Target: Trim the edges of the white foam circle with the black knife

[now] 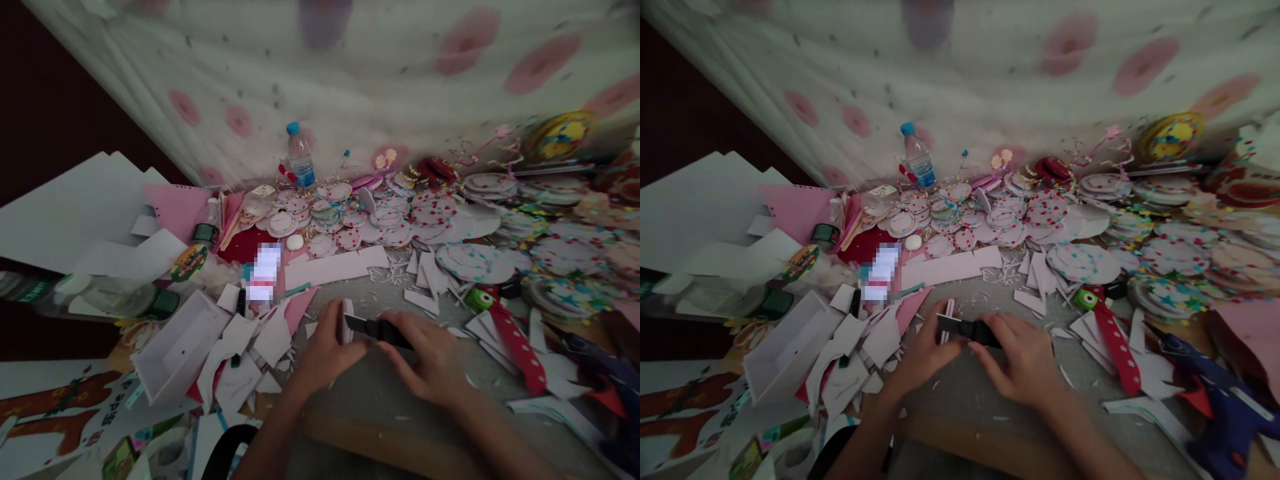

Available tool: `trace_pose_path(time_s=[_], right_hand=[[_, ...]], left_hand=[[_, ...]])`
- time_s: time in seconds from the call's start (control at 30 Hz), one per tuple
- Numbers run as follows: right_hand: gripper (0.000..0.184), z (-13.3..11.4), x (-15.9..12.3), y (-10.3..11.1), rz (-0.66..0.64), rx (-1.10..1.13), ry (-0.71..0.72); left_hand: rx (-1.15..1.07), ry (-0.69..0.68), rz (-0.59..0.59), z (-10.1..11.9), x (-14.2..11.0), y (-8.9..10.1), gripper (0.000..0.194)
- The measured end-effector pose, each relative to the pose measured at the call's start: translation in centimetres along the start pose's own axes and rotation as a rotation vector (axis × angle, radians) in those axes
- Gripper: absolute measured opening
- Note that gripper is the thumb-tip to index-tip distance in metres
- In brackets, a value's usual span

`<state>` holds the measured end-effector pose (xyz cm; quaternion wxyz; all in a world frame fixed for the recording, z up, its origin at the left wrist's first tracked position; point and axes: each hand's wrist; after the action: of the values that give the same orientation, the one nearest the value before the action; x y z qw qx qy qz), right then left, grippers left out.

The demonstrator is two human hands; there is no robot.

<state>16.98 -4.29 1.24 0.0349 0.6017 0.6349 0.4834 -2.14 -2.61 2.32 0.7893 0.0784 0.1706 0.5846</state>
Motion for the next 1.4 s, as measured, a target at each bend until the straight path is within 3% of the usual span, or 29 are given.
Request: trace_pose_path(time_s=[0.27,0.57,0.87,1.4], right_hand=[[0.021,0.1,0.2,-0.1,0.011,-0.028,-0.029],[0.021,0.4,0.0,-0.3,0.006,-0.017,-0.043],[0.021,0.6,-0.4,-0.6,-0.004,-0.022,-0.032],[0.022,0.8,-0.6,-0.6,0.027,-0.039,-0.051]], left_hand=[[-0.03,-0.005,-0.079,-0.3,-0.1,-0.1,0.061],[-0.047,-0.01,-0.034,-0.1,0.0,0.0,0.058],[-0.035,0.05,-0.078,0.1,0.0,0.2,0.064],[0.054,0.041,-0.079,0.6,0.1,0.5,0.065]])
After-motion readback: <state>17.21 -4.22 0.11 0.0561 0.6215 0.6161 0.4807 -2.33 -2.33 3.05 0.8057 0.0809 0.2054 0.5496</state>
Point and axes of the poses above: each hand's wrist, its own x-axis towards the middle knuckle, its own y-axis out of the back of the hand, z = x × y, and after that the axes turned 4 degrees about x, right-handed
